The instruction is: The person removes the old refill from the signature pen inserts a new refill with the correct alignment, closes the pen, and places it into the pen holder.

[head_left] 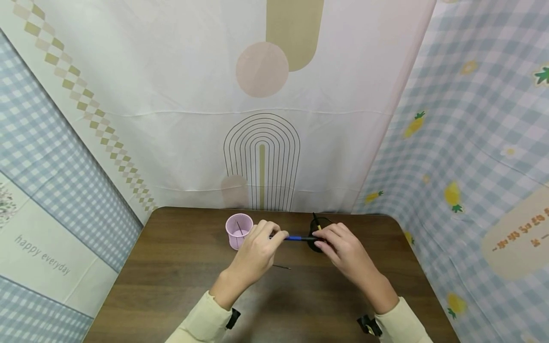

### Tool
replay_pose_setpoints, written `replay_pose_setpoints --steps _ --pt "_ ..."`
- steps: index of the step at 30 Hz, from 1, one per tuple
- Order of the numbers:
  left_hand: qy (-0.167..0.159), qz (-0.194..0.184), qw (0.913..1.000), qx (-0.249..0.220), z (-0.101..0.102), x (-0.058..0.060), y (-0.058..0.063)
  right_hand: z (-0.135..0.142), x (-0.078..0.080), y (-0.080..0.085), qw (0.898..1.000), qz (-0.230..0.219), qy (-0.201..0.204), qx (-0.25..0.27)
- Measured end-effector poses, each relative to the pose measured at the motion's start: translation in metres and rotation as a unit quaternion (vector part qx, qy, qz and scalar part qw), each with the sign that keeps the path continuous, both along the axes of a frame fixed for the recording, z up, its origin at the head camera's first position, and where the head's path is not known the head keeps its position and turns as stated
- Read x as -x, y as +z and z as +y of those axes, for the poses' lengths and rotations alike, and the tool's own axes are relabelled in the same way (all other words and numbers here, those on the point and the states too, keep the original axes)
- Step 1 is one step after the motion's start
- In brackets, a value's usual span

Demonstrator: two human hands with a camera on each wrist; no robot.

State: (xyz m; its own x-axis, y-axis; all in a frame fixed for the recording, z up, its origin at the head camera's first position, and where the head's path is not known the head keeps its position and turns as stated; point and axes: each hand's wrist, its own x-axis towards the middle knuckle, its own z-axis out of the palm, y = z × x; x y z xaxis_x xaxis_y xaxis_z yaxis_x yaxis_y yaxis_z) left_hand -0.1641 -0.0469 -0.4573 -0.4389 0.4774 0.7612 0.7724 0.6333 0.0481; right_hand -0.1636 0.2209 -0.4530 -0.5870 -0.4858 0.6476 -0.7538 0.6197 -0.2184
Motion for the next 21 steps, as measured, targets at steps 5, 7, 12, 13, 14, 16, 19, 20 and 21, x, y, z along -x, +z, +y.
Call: replay_pose_setpoints --steps 5,7,12,13,14,16,19,20,21 --pt "-0.001 -0.006 1.0000 -0.002 0.0008 0.0001 -0.0007 0.0017 -0.0005 -0.0003 1.000 0.004 0.001 0.002" --pt "0.000 -0.005 1.0000 -0.002 0.0012 0.0006 -0.0009 0.0015 -0.0008 0.0004 1.000 0.004 0.002 0.004" --pt "0.001 -0.007 1.0000 0.000 0.0013 0.0010 -0.0009 0.0001 -0.0015 0.0029 1.000 -0.006 0.000 0.004" --pt "0.001 -0.009 1.0000 0.001 0.0013 0.0009 -0.0011 0.0000 -0.0014 0.0032 1.000 -0.008 0.000 0.004" --pt "0.000 -0.010 0.9999 0.001 0.0013 0.0008 -0.0012 -0.0002 -0.0012 0.0031 1.000 -0.007 0.000 0.003" --pt "-0.001 -0.012 0.9999 0.002 0.0014 0.0008 -0.0014 -0.0003 -0.0006 0.0026 1.000 -0.005 0.001 0.003" --pt "0.000 -0.011 0.9999 0.004 0.0015 0.0007 -0.0011 -0.0009 0.0000 0.0026 1.000 -0.002 -0.001 0.001" --pt "0.000 -0.011 0.9999 0.005 0.0015 0.0007 -0.0008 -0.0011 0.0001 0.0026 1.000 -0.001 -0.002 0.000" --pt "0.001 -0.009 0.9999 0.006 0.0016 0.0007 -0.0005 -0.0014 0.0001 0.0029 1.000 0.000 -0.003 -0.001"
